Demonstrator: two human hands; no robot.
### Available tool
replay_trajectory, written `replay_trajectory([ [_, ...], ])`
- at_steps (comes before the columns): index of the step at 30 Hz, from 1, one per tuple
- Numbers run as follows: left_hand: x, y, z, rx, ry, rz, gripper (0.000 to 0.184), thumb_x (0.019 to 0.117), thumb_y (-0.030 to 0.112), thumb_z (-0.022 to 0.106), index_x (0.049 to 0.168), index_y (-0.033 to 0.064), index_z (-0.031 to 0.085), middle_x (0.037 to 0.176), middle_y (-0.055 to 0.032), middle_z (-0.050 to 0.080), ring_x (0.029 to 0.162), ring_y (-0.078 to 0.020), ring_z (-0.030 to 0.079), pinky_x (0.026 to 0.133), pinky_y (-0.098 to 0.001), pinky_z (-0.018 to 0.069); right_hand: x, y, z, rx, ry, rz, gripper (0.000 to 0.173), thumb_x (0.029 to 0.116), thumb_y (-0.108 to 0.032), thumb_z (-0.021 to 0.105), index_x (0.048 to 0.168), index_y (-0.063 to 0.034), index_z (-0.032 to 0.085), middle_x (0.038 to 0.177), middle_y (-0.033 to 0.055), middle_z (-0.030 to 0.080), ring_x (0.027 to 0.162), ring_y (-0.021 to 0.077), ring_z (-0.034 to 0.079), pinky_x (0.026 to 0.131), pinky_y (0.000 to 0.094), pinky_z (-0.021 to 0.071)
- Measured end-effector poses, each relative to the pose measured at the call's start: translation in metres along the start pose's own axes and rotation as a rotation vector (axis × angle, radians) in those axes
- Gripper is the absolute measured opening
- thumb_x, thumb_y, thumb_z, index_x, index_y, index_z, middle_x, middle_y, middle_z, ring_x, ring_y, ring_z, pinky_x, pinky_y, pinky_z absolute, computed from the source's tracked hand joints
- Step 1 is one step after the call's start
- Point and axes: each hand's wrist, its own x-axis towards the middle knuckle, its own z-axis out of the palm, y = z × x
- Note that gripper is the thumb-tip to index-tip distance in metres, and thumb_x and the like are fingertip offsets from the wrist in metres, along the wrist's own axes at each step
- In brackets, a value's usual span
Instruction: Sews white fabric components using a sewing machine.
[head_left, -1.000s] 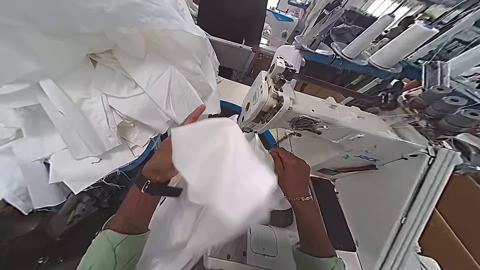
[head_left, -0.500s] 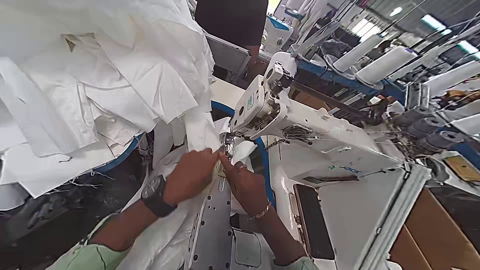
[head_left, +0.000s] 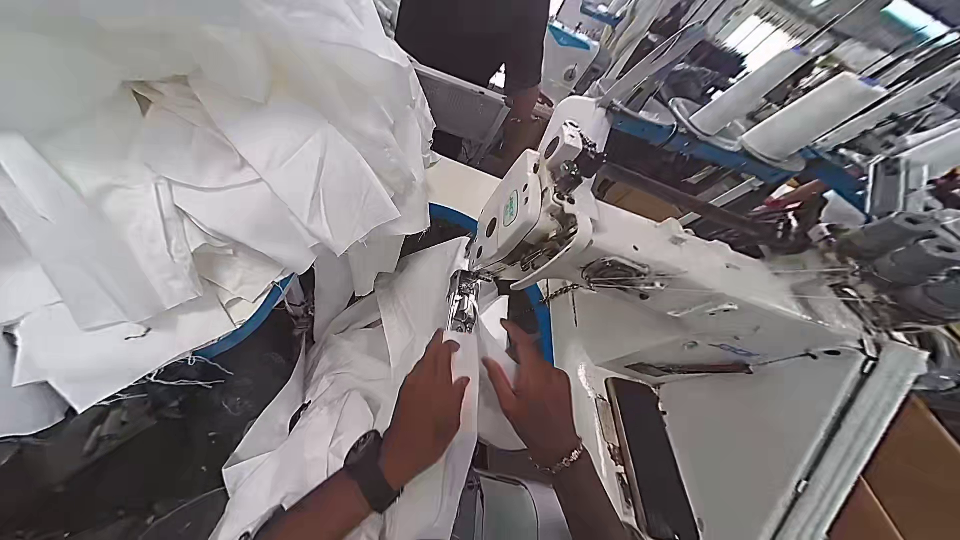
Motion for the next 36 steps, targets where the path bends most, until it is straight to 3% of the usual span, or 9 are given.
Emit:
replay_trajectory([
  [4,0.026,-0.002,0.000,0.038,-0.152,-0.162,0.063,0.1079,0.026,0.044,0.162,0.0016,0.023,0.118,-0.0255,0.069,0.096,-0.0412,0.070,0.085,-0.0593,0.0532,0.009,0.027,-0.007,-0.057,0.025,0.221,0.024,0.0990,-0.009,0.056,0.103,0.0078,0.072,0.084,0.0229,0.072,0.074,0.0390,0.072,0.064,0.0538,0.0556],
  [6,0.050,0.000,-0.003,0.031,-0.115,-0.180,0.068,0.1077,0.029,0.046,0.163,0.0019,0.016,0.141,-0.0300,0.057,0.110,-0.0420,0.068,0.094,-0.0583,0.0509,0.014,0.015,0.008,0.007,0.018,0.137,0.022,0.0982,-0.008,0.058,0.102,0.0063,0.073,0.087,0.0211,0.074,0.076,0.0361,0.074,0.065,0.0509,0.0584],
  [10,0.044,-0.012,0.002,0.084,0.110,0.073,0.043,0.0984,0.024,0.064,0.125,-0.0096,0.062,0.143,-0.0327,0.053,0.098,-0.0406,0.072,0.079,-0.0508,0.0587,0.008,-0.004,0.023,0.239,-0.023,0.189,0.040,0.0891,-0.013,0.069,0.123,0.0075,0.068,0.084,0.0142,0.073,0.067,0.0249,0.069,0.062,0.0415,0.0563],
  [12,0.032,-0.016,0.001,0.160,0.093,0.190,0.032,0.0998,0.021,0.059,0.118,-0.0025,0.071,0.148,-0.0314,0.050,0.120,-0.0443,0.064,0.095,-0.0497,0.0556,0.005,0.000,0.020,0.349,-0.023,0.254,0.028,0.0896,-0.011,0.068,0.113,0.0042,0.073,0.088,0.0128,0.075,0.076,0.0188,0.071,0.071,0.0347,0.0574],
  [17,0.024,-0.019,-0.002,0.134,-0.027,0.203,0.041,0.1029,0.011,0.047,0.140,-0.0034,0.058,0.154,-0.0209,0.049,0.140,-0.0383,0.051,0.112,-0.0500,0.0449,0.004,0.013,0.030,0.258,0.029,-0.027,0.017,0.0909,-0.008,0.062,0.088,-0.0017,0.078,0.116,0.0147,0.076,0.090,0.0219,0.077,0.068,0.0329,0.0601],
  [23,0.041,-0.028,-0.006,0.266,0.014,0.353,0.038,0.1014,0.022,0.052,0.128,-0.0013,0.066,0.149,-0.0165,0.057,0.143,-0.0398,0.048,0.109,-0.0664,0.0384,-0.001,0.010,0.031,0.193,-0.090,-0.137,0.016,0.0830,-0.011,0.058,0.071,-0.0027,0.064,0.128,0.0133,0.072,0.059,0.0171,0.070,0.044,0.0334,0.0482],
  [30,0.036,-0.032,-0.002,0.088,0.049,0.337,0.039,0.0998,0.011,0.049,0.131,-0.0093,0.060,0.143,-0.0238,0.059,0.135,-0.0366,0.057,0.110,-0.0430,0.0477,0.013,0.002,0.048,0.841,-0.194,0.186,0.019,0.0851,-0.009,0.068,0.073,0.0024,0.059,0.144,0.0260,0.055,0.065,-0.0082,0.046,0.055,0.0111,0.0375],
  [34,0.039,-0.029,0.001,-0.007,0.080,0.311,0.042,0.0994,0.005,0.049,0.138,-0.0110,0.054,0.141,-0.0256,0.059,0.132,-0.0376,0.059,0.108,-0.0433,0.0499,0.015,-0.011,0.049,0.576,-0.076,0.159,0.019,0.0851,-0.015,0.068,0.079,0.0027,0.066,0.130,0.0230,0.067,0.071,-0.0023,0.059,0.063,0.0129,0.0466],
  [36,0.038,-0.028,0.002,-0.015,0.104,0.335,0.036,0.0973,0.004,0.051,0.130,-0.0085,0.059,0.140,-0.0273,0.060,0.131,-0.0411,0.059,0.107,-0.0449,0.0506,0.010,-0.016,0.047,0.576,-0.025,0.218,0.025,0.0814,-0.015,0.072,0.094,0.0070,0.073,0.111,0.0146,0.073,0.056,-0.0060,0.047,0.052,0.0106,0.0393],
])
